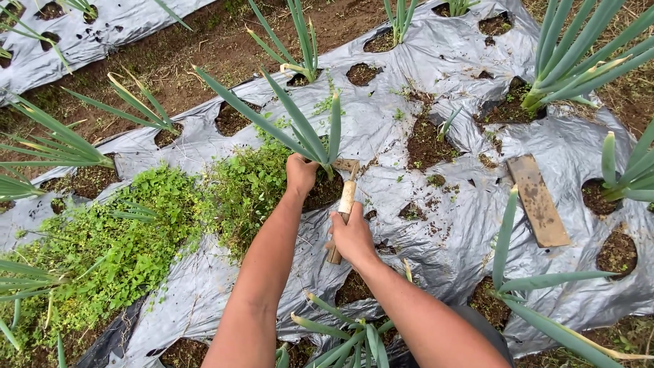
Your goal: Weeding onion plants in a field using a hand hoe and sharpening the tool with a whetstone.
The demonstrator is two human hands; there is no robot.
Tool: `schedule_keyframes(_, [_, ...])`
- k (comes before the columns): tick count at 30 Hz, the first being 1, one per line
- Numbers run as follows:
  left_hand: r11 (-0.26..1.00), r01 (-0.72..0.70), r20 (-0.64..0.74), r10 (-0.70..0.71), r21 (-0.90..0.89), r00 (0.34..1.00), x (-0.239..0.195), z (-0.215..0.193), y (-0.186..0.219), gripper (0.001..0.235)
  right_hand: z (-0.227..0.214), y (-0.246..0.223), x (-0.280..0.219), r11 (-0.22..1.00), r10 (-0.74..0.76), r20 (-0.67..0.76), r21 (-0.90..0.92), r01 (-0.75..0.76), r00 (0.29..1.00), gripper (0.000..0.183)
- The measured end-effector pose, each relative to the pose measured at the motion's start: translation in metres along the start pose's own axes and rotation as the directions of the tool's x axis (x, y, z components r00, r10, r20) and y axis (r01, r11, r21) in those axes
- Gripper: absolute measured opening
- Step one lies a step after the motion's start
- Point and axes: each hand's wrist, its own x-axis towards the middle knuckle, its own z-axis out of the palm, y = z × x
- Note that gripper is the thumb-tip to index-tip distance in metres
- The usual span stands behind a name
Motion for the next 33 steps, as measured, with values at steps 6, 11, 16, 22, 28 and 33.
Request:
schedule_keyframes(6, [0.992,-0.081,-0.083,0.072,-0.1,0.994,0.012,-0.001,-0.023,0.017,-0.007,-0.012,-0.006,0.977,0.027,-0.072,-0.208,-0.042,0.997,0.062])
schedule_keyframes(11, [0.985,-0.106,-0.146,0.086,-0.137,0.986,0.007,-0.003,-0.018,0.019,-0.013,-0.024,-0.01,0.929,0.068,-0.098,-0.358,-0.099,0.993,0.067])
schedule_keyframes(16, [0.989,-0.126,-0.179,0.11,-0.08,0.978,0.002,-0.002,-0.011,0.017,-0.023,-0.008,0.004,0.935,0.045,-0.135,-0.342,-0.089,0.99,0.067])
schedule_keyframes(22, [0.977,-0.119,-0.262,0.163,0.176,0.951,-0.003,-0.02,-0.017,0.011,-0.029,-0.015,-0.003,0.964,0.039,-0.22,-0.248,-0.094,0.975,0.064])
schedule_keyframes(28, [0.841,-0.135,-0.194,0.272,0.524,0.942,-0.038,-0.03,0.006,0.015,-0.021,-0.002,-0.009,1.0,0.002,-0.323,-0.006,-0.004,0.946,0.047])
schedule_keyframes(33, [0.504,-0.216,-0.092,0.518,0.836,0.851,-0.013,-0.011,-0.037,0.027,-0.005,0.035,0.005,0.971,0.046,-0.334,0.234,0.036,0.941,0.047])
